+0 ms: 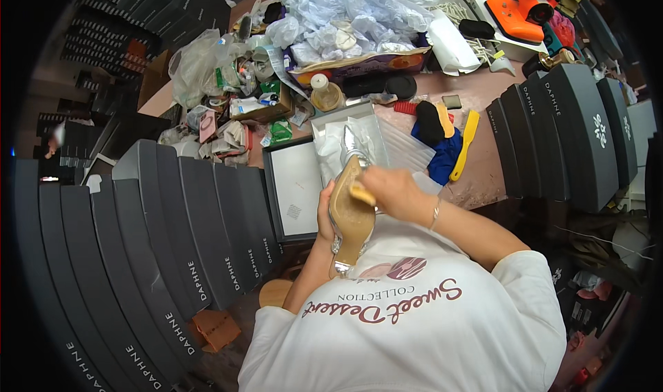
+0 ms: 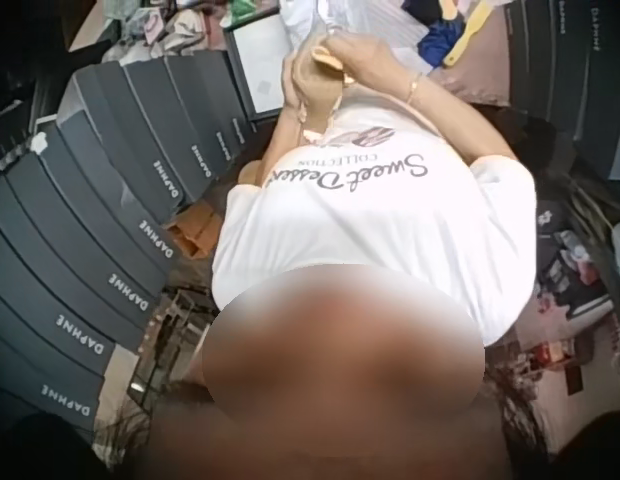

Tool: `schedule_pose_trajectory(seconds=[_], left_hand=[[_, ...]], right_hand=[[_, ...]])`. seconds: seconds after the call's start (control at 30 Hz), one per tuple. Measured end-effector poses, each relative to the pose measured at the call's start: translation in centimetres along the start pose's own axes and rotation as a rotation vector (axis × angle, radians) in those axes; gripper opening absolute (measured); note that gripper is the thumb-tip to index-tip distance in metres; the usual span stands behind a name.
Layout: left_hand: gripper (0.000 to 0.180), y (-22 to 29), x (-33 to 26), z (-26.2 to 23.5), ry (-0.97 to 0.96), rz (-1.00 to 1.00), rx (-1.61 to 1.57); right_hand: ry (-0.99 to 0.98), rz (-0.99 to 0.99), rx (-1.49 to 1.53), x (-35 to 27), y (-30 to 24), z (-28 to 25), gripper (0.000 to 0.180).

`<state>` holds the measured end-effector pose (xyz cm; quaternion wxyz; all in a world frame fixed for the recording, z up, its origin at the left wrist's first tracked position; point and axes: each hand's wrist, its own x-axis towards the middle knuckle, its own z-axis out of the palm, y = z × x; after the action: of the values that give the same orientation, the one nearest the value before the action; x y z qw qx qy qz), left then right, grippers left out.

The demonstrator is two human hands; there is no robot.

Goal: Labeling shoe boxes, cleaning the shoes, and placing them into the boxes with wrapping paper.

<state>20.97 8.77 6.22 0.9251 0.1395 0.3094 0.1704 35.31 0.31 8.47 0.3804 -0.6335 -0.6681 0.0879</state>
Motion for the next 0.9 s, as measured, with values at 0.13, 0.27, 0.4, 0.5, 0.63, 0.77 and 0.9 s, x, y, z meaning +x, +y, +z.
schedule_pose_trajectory(seconds=[0.13, 0.27, 0.4, 0.5, 0.63, 0.77, 0.9], left_hand=[[0.054, 0.1, 0.5, -0.8, -0.058, 0.021, 0.254], [0.056, -0.9, 0.4, -0.3, -0.098, -0.036, 0.001], [0.053, -0.1, 0.3, -0.8, -0.085, -0.014, 0.187], [0.055, 0.2, 1.3, -1.1, -0.146, -0.024, 0.166], [0.057, 0.4, -0.2, 0.2, 0.025, 0.092, 0.231], [0.06, 0.3, -0.4, 0.1, -0.136, 0.155, 0.326], [0.061, 1.0, 0.0, -0.3, -0.02, 0.154, 0.273]], right_hand=[[-0.197, -0.223, -0.009, -2.5, -2.8, -1.4, 0.017], [-0.092, -0.125, -0.027, -1.4, -1.0, -0.2, 0.015], [-0.153, -0.135, -0.056, -0.1, -0.3, 0.6, 0.016], [-0.146, -0.106, -0.072, 0.9, -0.5, 0.5, 0.016], [-0.114, -0.078, -0.054, 2.9, -0.4, 0.8, 0.014], [-0.16, -0.087, -0.058, 3.0, -1.2, 0.5, 0.014], [-0.191, -0.195, -0.039, 2.7, -2.0, 0.8, 0.012]])
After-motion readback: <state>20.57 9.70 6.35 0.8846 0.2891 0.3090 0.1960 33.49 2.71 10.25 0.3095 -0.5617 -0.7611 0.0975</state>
